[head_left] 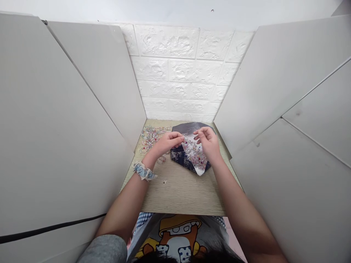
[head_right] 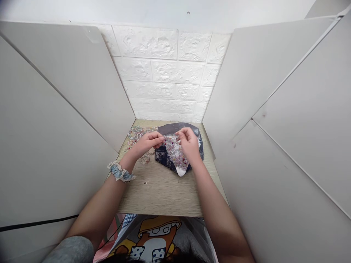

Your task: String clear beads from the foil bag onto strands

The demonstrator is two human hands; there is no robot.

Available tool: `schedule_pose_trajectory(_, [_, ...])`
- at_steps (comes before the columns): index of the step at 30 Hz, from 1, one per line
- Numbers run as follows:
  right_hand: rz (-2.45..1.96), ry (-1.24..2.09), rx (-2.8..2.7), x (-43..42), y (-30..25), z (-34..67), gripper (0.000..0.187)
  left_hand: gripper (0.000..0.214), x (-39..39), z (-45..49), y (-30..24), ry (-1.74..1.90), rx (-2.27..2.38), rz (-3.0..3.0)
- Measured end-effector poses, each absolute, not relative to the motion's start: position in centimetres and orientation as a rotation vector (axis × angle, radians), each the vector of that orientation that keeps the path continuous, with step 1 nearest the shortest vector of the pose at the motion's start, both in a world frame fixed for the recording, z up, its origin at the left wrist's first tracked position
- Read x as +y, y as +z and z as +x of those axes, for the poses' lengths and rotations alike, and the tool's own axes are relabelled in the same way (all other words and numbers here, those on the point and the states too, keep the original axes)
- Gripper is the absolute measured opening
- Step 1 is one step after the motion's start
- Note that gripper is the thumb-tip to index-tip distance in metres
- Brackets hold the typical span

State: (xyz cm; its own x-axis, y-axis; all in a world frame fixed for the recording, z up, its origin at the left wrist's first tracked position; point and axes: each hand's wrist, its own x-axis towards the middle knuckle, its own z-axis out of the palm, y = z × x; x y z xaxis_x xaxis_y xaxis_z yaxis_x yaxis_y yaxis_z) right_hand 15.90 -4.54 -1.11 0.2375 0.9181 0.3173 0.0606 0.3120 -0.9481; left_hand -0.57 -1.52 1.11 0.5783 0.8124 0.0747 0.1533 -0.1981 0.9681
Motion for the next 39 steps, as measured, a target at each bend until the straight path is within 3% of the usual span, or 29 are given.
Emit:
schedule_pose_trajectory(5, [-0.833, 1.101, -0.474, -3.5, -1.3, 18.8, 0.009, 0.019, -1.0, -1.8, 1.3, 0.928, 0.761, 1.493])
schedule_pose_trajectory(9, [-0.746, 1.166, -0.31, -3.0, -1.5, 19.7, 0.017, 0.014, -0.5, -2.6, 1.5, 1.118, 0.645, 1.332])
schedule_pose_trajectory(13, [-0.793, 1.037, -0.476, -2.9, -1.8, 19.4, 0.009, 0.014, 0.0, -3.5, 1.7, 1.295, 0.612, 1.249])
schedule_pose_trajectory(23, [-1.3, 0.305, -1.044, -3.3, -2.2, 19.6, 0.014, 0.015, 0.7, -3.8, 1.7, 1.541, 0.807, 1.23])
schedule_pose_trajectory(34, [-1.383, 0.308, -1.361, -4.3, -1.4, 18.3, 0.013, 0.017, 1.0, -4.3, 0.2, 1.278, 1.809, 2.057])
schedule_pose_trajectory(39, [-1.441, 0.317, -1.609, -4.8, -1.1, 17.3, 0.012, 0.021, 0.5, -3.0, 0.0, 1.176, 1.647, 2.343])
